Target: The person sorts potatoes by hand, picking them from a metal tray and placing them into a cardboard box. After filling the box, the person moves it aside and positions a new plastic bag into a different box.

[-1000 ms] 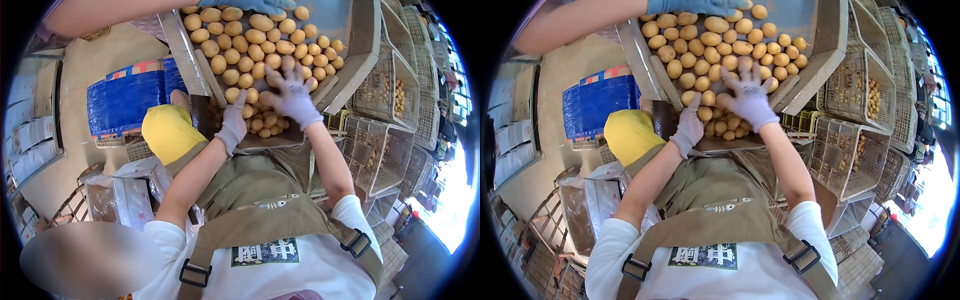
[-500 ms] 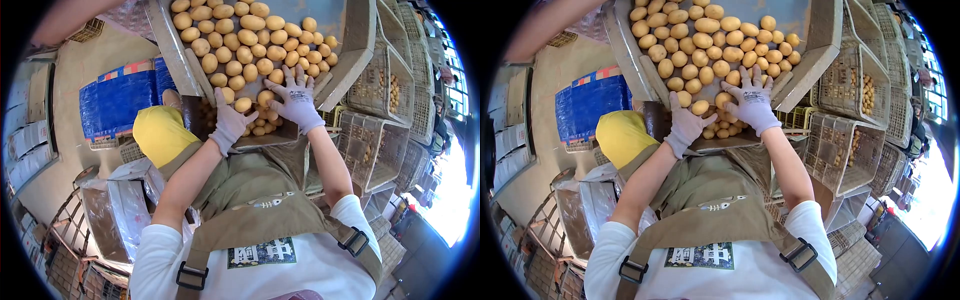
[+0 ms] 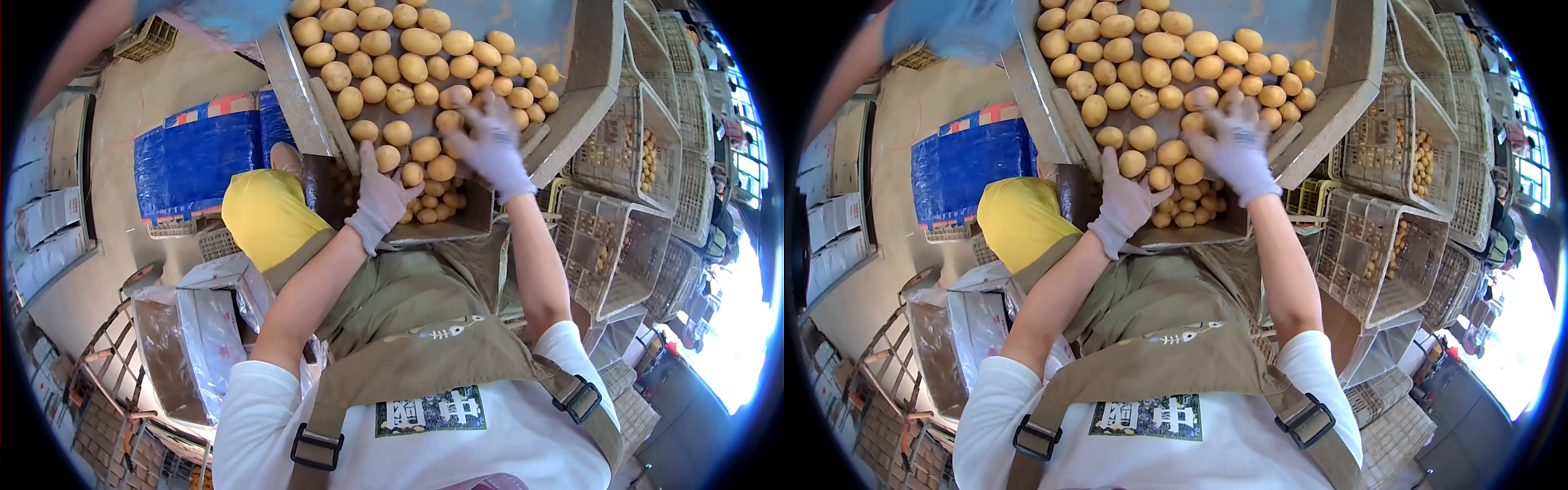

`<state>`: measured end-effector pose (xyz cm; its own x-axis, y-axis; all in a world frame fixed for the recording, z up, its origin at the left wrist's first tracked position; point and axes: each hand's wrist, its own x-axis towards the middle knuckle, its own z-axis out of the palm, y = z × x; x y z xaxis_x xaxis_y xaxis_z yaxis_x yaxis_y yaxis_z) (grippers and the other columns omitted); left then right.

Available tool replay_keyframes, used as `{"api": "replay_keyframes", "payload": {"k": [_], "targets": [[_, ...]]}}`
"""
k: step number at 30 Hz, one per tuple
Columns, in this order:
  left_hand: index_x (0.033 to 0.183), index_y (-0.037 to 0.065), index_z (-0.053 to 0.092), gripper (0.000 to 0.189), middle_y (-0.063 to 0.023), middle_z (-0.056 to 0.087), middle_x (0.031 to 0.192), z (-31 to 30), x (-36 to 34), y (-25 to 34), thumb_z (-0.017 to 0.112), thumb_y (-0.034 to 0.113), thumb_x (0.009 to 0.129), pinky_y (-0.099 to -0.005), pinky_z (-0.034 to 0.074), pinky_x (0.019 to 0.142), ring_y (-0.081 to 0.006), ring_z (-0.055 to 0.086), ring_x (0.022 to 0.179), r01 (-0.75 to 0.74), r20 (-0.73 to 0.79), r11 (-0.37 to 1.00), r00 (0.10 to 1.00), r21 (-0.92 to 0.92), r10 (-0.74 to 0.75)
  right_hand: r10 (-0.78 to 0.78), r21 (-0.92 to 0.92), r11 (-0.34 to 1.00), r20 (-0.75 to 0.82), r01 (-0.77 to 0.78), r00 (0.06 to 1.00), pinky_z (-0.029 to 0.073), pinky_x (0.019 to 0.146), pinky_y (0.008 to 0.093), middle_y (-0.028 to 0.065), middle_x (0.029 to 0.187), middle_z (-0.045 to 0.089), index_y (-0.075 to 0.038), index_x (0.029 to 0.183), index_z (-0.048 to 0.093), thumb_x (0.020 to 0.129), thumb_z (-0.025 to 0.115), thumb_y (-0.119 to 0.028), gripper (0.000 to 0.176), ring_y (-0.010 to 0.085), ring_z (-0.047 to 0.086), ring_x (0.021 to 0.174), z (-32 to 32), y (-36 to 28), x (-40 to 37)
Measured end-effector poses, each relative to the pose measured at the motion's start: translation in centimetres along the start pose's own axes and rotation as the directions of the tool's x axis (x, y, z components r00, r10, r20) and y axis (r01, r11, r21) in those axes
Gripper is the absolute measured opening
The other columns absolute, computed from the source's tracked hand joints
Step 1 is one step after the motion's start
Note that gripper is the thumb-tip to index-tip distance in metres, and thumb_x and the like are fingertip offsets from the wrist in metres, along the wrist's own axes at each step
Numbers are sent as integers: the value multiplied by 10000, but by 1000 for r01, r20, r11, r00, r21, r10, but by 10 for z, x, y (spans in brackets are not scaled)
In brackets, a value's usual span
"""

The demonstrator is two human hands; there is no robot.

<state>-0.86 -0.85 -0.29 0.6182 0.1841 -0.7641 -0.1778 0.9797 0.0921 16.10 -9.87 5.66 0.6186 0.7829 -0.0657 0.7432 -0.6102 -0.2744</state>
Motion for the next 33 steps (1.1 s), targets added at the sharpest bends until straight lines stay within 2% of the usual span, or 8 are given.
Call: {"api": "replay_keyframes", "payload": {"k": [3, 7, 14, 18, 23, 27, 30, 33], "targets": [[1527, 165, 312, 878, -93, 365, 1539, 7, -2, -1, 398, 779, 905, -695, 239, 1145, -297, 282, 1474, 43, 5, 998, 999, -41, -43, -160, -60, 984, 111, 168, 981, 52, 1143, 730, 155, 1651, 247, -320, 1226, 727, 819, 693, -532, 460, 524, 120, 1493, 4, -5, -11], [1538, 154, 299, 918, -104, 337, 1563, 4, -3, -1, 440, 789, 890, -717, 253, 1129, -332, 293, 1471, 39, 130, 998, 991, -45, -33, -125, 31, 991, -48, 127, 991, 441, 928, 515, 72, 1214, 656, -173, 1042, 758, 857, 657, -357, 280, 306, 645, 1020, -9, -2, 21], [1536, 162, 320, 931, -102, 342, 1564, -3, 6, -1, 494, 792, 873, -736, 271, 1123, -339, 306, 1462, 98, 204, 991, 976, -89, -79, 52, -189, 981, 85, -35, 995, 517, 937, 474, 186, 1215, 635, -121, 1289, 545, 902, 625, -387, 476, 398, 638, 1104, 16, -55, 113], [1531, 158, 328, 896, -107, 392, 1551, -4, 0, 1, 461, 781, 900, -737, 314, 1112, -337, 328, 1455, 113, 264, 992, 960, -47, -97, -23, 208, 977, -165, 57, 986, 537, 896, 446, 161, 1205, 651, -103, 1286, 555, 814, 747, -408, 594, 378, 658, 1066, 2, -31, 81], [1523, 151, 351, 850, -95, 436, 1539, -25, 14, 3, 450, 741, 920, -722, 220, 1172, -319, 364, 1425, 156, 440, 986, 890, -50, -119, 318, 996, 85, -38, 11, 947, 546, 811, 320, 57, 1075, 648, -33, 1285, 571, 854, 724, -340, 551, 133, 618, 921, -73, 27, -67], [1542, 124, 318, 928, -101, 332, 1597, -11, 3, 4, 468, 763, 885, -699, 183, 1203, -350, 296, 1458, 212, 314, 976, 930, -41, -189, 807, 904, -183, -86, 387, 584, 572, 714, 378, 84, 1024, 645, -69, 1185, 600, 924, 686, -390, 423, 191, 638, 873, -72, 191, -234], [1570, 117, 276, 961, -115, 289, 1612, 3, -5, 3, 476, 761, 885, -718, 193, 1192, -372, 259, 1475, 207, 248, 977, 950, -54, -188, 970, 767, 121, -226, 630, 88, 571, 780, 393, 56, 901, 685, -107, 1062, 621, 998, 565, -409, 314, 210, 650, 835, -127, 243, -350], [1563, 124, 294, 962, -117, 328, 1594, -3, 3, 3, 492, 766, 875, -742, 207, 1173, -377, 260, 1478, 183, 261, 983, 950, -31, -169, 980, 731, 175, -197, 660, -41, 573, 819, 401, 68, 915, 711, -111, 1031, 628, 1002, 552, -348, 250, 222, 661, 815, -123, 256, -372]]}}
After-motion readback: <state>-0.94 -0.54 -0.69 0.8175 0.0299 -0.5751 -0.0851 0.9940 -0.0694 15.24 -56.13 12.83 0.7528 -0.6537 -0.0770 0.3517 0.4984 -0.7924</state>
